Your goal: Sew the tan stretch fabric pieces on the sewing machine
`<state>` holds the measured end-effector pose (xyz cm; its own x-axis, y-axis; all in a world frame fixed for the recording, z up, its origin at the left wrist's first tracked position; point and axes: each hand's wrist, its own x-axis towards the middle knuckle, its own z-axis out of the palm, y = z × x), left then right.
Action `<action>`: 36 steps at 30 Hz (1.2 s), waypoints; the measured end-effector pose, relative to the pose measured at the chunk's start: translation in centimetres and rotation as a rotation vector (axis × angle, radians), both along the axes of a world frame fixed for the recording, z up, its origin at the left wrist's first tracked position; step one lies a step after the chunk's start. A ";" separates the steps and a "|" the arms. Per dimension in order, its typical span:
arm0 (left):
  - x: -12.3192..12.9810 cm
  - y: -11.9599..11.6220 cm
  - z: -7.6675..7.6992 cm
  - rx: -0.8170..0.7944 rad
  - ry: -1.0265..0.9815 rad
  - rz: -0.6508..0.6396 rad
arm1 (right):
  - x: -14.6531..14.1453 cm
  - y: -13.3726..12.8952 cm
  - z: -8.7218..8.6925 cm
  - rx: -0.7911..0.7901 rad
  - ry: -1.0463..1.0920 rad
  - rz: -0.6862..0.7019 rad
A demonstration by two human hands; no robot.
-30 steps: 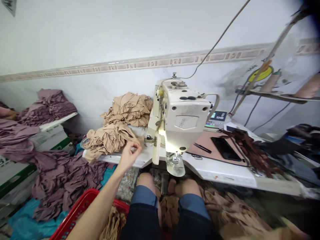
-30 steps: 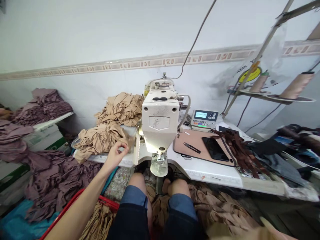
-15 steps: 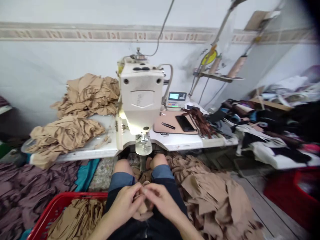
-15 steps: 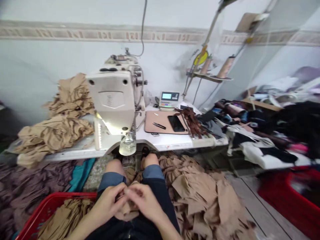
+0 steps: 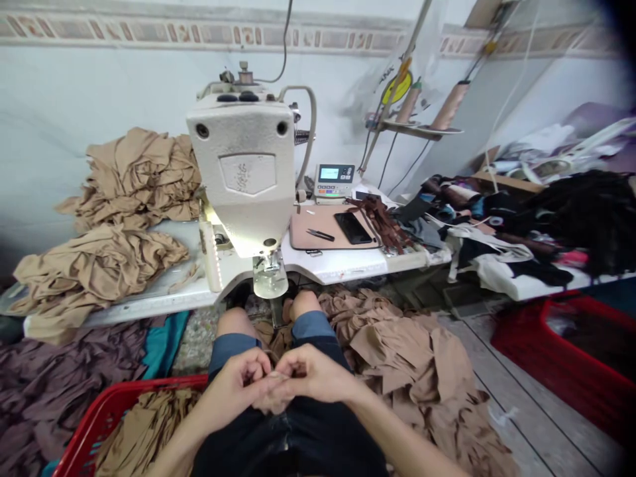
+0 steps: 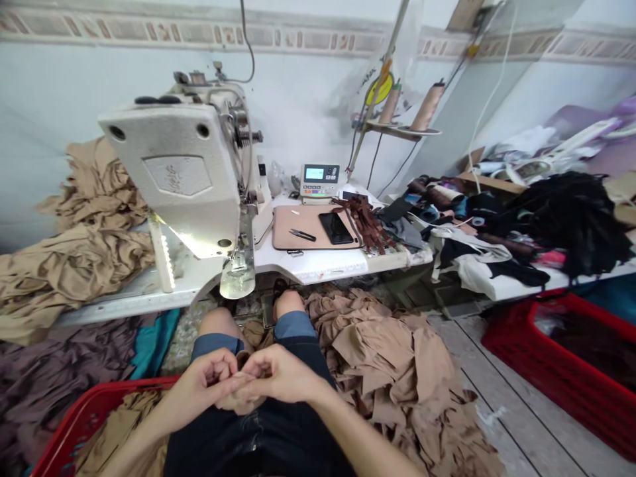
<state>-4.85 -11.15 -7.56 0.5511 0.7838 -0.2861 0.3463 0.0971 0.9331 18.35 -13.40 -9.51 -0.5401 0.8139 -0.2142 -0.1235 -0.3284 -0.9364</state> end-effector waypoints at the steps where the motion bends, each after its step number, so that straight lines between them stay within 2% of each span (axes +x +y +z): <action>1: -0.1 0.3 0.4 -0.033 0.002 -0.039 | 0.9 0.3 0.5 0.012 -0.014 0.023; 4: -0.4 0.9 1.5 -0.089 -0.010 -0.121 | 3.5 0.8 1.9 0.022 -0.008 0.029; 7: 0.1 0.9 2.1 0.021 -0.026 -0.113 | 4.8 1.1 2.6 -0.004 0.041 0.019; 11: 1.4 0.5 2.0 0.147 -0.063 -0.224 | 5.6 1.8 2.1 0.003 0.047 0.009; 13: 1.8 0.5 2.0 0.129 -0.093 -0.202 | 6.2 2.4 1.9 0.026 -0.008 0.001; 15: 1.9 0.6 2.3 0.115 -0.090 -0.161 | 6.5 3.1 2.0 0.091 -0.120 -0.067; 18: 2.1 1.2 3.3 0.152 -0.003 -0.137 | 5.5 3.8 2.6 0.162 -0.195 -0.169; 19: 2.1 1.5 3.7 0.172 0.033 -0.145 | 4.8 3.9 2.8 0.160 -0.161 -0.146; 23: 1.8 2.6 5.2 0.231 0.111 -0.210 | 2.4 4.2 3.2 0.160 -0.064 0.096; 28: 0.1 3.4 5.9 0.247 0.137 -0.178 | 2.7 4.7 4.2 0.243 -0.214 0.146; 31: -0.2 3.2 5.8 0.243 0.115 -0.167 | 2.8 4.8 5.0 0.359 -0.261 0.103; 33: 0.0 3.0 5.6 0.249 0.093 -0.196 | 2.2 4.7 4.9 0.416 -0.280 0.074; 36: 0.4 2.8 5.3 0.266 0.068 -0.230 | 1.5 4.4 3.9 0.358 -0.240 0.177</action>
<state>-4.40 -8.36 -2.22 0.7083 0.6936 -0.1308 0.3929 -0.2334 0.8895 19.87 -8.98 -5.59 -0.6465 0.7594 -0.0724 0.1390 0.0239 -0.9900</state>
